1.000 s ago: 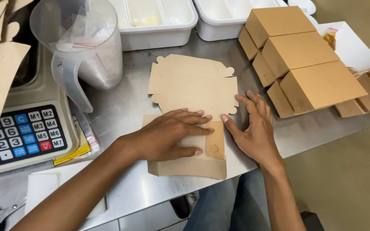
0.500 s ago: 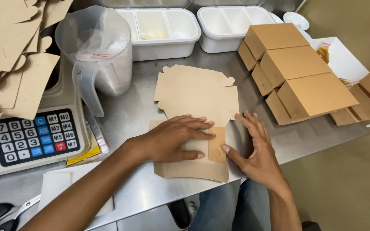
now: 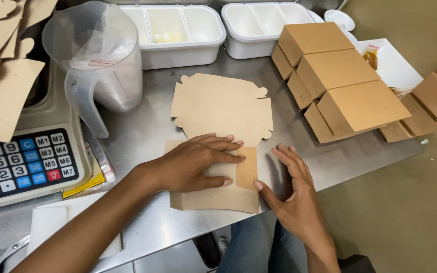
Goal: The person assembles flat cardboard box blanks on a stainless steel countertop. They fold the side flaps and tuck the tabs into slots to form the box shape, repeating the process for multiple units.
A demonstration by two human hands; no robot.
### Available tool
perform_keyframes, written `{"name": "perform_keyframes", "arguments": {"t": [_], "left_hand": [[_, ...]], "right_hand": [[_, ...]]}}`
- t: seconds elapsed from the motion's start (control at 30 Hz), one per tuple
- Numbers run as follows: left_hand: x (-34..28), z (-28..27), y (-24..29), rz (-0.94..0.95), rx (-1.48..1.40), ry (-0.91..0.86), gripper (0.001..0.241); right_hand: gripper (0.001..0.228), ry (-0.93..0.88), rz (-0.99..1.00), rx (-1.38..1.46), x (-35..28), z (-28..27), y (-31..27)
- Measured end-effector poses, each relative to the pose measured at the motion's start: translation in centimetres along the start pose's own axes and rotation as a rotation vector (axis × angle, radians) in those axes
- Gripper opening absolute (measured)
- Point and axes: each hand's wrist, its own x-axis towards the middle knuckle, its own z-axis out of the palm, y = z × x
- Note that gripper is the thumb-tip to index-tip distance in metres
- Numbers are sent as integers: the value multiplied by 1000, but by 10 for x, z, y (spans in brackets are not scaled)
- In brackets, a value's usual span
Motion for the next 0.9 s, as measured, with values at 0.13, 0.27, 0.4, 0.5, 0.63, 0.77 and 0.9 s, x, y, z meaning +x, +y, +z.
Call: {"name": "perform_keyframes", "arguments": {"t": [0.13,0.27,0.4,0.5,0.63,0.77,0.9], "left_hand": [[0,1,0,2,4,-8,56],[0,1,0,5,8,0,55],[-2,-21,33,-119,-113,-19,52],[-1,-21,32,-120,-105,-18,51],[0,-21,33,-126,-111,-18,51],[0,-21,33,-126,-101,-26,51],[0,-22,33,-121,-101,-32,51]], "right_hand": [[64,38,4,-45,6,2,-2],[66,43,57,-119,18,4,5],[71,10,126,-33,33,0,-12],[71,-7,131,-51,40,-1,-12],[71,-9,144,-47,45,-1,-15],[70,-7,140,-49,49,-2,-18],[69,-2,124,-53,54,-1,-18]]}}
